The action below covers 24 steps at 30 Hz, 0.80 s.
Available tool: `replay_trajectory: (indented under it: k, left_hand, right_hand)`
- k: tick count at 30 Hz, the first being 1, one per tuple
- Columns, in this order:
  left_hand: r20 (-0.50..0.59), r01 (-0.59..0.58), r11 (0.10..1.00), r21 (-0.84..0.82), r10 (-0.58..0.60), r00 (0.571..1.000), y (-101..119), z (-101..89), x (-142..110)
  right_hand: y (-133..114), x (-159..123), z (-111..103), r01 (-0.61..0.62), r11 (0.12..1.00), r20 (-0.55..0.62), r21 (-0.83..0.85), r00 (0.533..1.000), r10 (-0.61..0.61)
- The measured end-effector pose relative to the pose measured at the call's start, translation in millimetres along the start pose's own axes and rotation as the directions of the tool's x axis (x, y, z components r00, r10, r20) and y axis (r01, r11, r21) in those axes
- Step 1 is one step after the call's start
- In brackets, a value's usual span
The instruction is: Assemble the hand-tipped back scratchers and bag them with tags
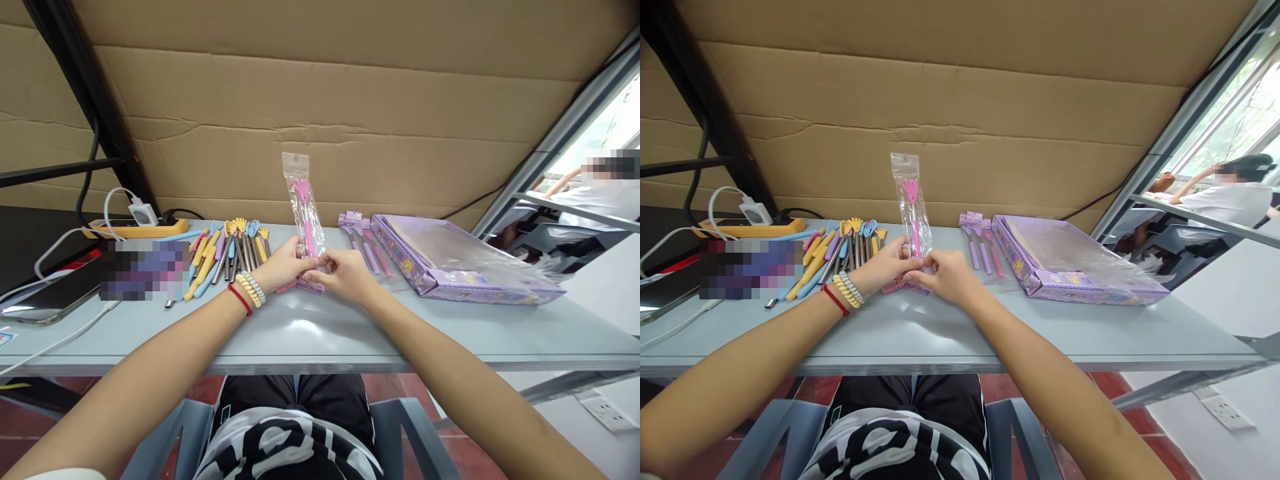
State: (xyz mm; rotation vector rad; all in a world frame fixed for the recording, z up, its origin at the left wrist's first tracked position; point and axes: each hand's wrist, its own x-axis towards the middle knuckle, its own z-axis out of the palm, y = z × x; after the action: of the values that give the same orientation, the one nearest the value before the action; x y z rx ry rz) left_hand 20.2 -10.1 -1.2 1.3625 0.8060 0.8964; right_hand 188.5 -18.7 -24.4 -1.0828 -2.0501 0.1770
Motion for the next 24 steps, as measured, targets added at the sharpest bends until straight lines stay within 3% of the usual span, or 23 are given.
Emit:
replay_trajectory:
  k: [4,7,10,16,24]
  left_hand:
    - [-0.081,-0.071,0.997,0.033,0.074,0.994,-2.2,-6.3,6.0]
    - [-0.168,-0.099,0.994,0.049,0.106,0.98,-2.9,-12.7,11.4]
    - [-0.219,-0.103,0.994,0.044,0.11,0.97,-1.4,-16.3,13.6]
    - [-0.256,-0.06,0.997,0.052,0.072,0.964,2.3,-15.2,12.8]
    - [-0.263,-0.047,0.991,0.126,0.079,0.961,1.7,-14.6,14.6]
  right_hand:
    - [7.8,1.2,-1.7,0.076,0.996,0.008,0.044,0.997,-0.077]
    - [19.4,4.0,-2.8,0.003,0.999,0.057,-0.034,0.998,-0.001]
    - [29.1,6.8,-4.2,-0.089,0.978,0.162,-0.188,0.979,0.12]
    - [30.2,7.0,-4.4,-0.074,0.963,0.404,-0.259,0.897,0.178]
    - [27.0,10.2,-1.2,-0.131,0.946,0.376,-0.296,0.895,0.241]
